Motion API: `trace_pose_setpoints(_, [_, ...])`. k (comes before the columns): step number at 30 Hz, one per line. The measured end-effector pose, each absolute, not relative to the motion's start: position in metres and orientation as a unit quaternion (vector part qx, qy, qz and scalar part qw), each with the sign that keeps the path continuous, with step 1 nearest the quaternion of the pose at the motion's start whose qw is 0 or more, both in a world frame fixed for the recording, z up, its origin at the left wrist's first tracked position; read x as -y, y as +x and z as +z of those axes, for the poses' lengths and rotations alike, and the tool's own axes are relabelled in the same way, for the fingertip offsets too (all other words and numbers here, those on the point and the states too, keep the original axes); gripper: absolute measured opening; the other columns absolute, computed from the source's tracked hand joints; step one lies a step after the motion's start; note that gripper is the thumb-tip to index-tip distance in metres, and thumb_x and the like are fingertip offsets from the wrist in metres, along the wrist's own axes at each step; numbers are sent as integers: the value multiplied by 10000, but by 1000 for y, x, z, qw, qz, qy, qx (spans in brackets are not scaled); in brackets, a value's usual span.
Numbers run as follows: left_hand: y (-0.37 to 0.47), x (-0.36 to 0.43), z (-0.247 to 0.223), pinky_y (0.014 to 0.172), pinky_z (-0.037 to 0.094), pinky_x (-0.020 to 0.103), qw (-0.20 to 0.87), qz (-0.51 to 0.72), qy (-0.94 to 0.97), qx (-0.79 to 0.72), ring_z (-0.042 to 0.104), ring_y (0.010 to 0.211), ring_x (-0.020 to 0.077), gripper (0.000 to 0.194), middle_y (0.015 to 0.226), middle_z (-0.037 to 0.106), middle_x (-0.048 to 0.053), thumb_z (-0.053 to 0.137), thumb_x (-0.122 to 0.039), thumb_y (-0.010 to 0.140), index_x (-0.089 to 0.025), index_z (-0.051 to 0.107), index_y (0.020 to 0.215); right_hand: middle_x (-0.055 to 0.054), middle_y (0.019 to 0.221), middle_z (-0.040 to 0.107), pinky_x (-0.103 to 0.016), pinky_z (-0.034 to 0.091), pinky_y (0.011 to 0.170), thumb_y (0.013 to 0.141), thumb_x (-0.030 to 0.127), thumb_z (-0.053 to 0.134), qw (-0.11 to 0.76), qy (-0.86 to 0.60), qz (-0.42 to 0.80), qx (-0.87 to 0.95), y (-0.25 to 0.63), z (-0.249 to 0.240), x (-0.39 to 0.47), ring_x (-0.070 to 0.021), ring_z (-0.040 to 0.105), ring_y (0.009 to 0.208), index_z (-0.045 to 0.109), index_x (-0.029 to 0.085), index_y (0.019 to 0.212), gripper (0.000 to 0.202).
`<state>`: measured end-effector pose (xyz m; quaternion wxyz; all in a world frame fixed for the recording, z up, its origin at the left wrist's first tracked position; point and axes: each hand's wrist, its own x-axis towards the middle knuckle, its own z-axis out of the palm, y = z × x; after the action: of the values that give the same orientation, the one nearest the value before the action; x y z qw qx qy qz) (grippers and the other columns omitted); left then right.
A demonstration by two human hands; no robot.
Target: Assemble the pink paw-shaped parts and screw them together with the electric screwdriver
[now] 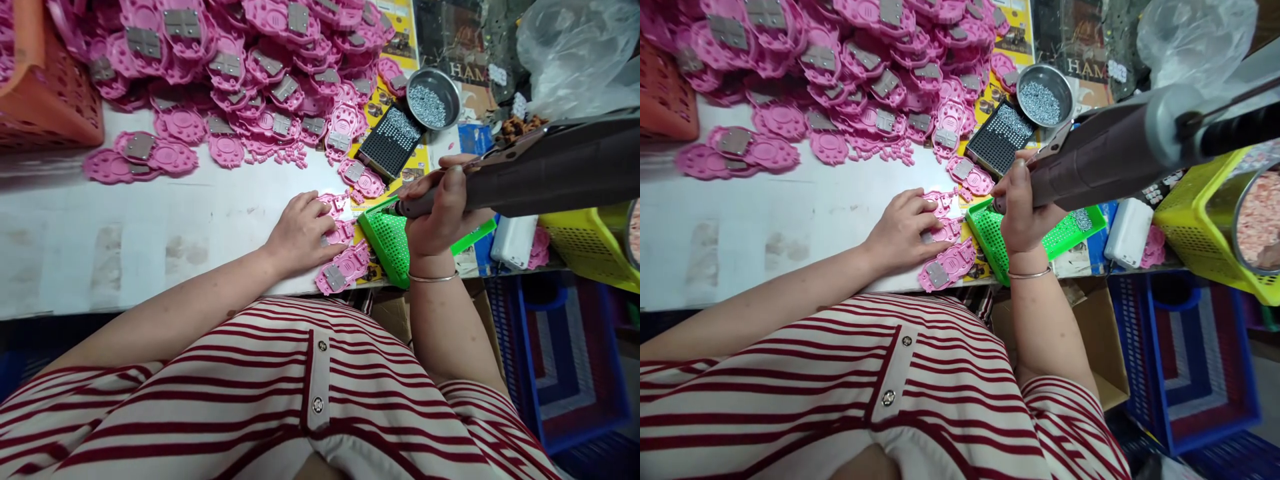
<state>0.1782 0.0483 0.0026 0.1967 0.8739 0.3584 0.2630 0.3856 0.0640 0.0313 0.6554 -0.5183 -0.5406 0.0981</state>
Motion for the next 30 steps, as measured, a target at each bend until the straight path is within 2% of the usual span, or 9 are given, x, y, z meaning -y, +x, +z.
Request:
trace_pose_setpoints(8, [178, -49, 2, 1063, 425, 510, 180, 262, 878, -359, 513, 1208, 330, 283, 1025, 658, 86, 722, -477, 806, -195, 725, 835, 23, 565, 437, -356, 416, 525, 931, 637, 394, 655, -512, 74, 550, 385, 30, -62, -153, 443, 454, 546, 281, 1028, 399])
trace_pose_setpoints(12, [178, -49, 1, 1055, 419, 537, 189, 262, 875, -359, 503, 1216, 335, 268, 1037, 658, 91, 723, -465, 805, -200, 726, 849, 56, 545, 394, -288, 385, 469, 926, 540, 492, 709, -439, 87, 544, 378, 49, -57, -108, 426, 417, 591, 291, 988, 275])
trace_pose_setpoints(16, [178, -49, 1, 1074, 409, 517, 189, 256, 878, -358, 495, 1221, 333, 296, 1044, 650, 92, 716, -476, 812, -185, 730, 863, 61, 581, 417, -249, 369, 467, 955, 487, 439, 737, -409, 82, 532, 363, 73, -57, -77, 441, 429, 599, 308, 966, 240])
trace_pose_setpoints(20, [179, -49, 2, 1072, 402, 526, 198, 259, 874, -360, 491, 1226, 332, 297, 1041, 648, 100, 735, -468, 800, -177, 729, 859, 64, 556, 393, -258, 392, 460, 946, 534, 456, 728, -414, 90, 540, 342, 77, -70, -82, 443, 418, 585, 288, 958, 278])
trace_pose_setpoints(24, [179, -50, 2, 1047, 420, 528, 190, 266, 873, -362, 494, 1220, 335, 309, 1015, 645, 92, 715, -496, 813, -191, 731, 857, 51, 556, 443, -289, 415, 426, 864, 656, 537, 701, -437, 135, 547, 327, 64, -85, -106, 454, 409, 592, 279, 937, 388])
trace_pose_setpoints(27, [180, -50, 2, 1026, 434, 522, 189, 270, 874, -359, 499, 1207, 336, 312, 1008, 648, 95, 700, -496, 824, -189, 736, 866, 26, 570, 454, -333, 463, 484, 847, 742, 464, 668, -482, 164, 542, 323, 55, -91, -143, 517, 465, 602, 282, 912, 485])
trace_pose_setpoints(30, [180, -50, 3, 1018, 438, 515, 193, 267, 873, -360, 500, 1196, 343, 323, 1006, 655, 104, 705, -492, 816, -176, 744, 868, 21, 568, 464, -358, 500, 532, 837, 750, 467, 656, -496, 178, 540, 321, 51, -92, -157, 537, 492, 616, 287, 897, 491])
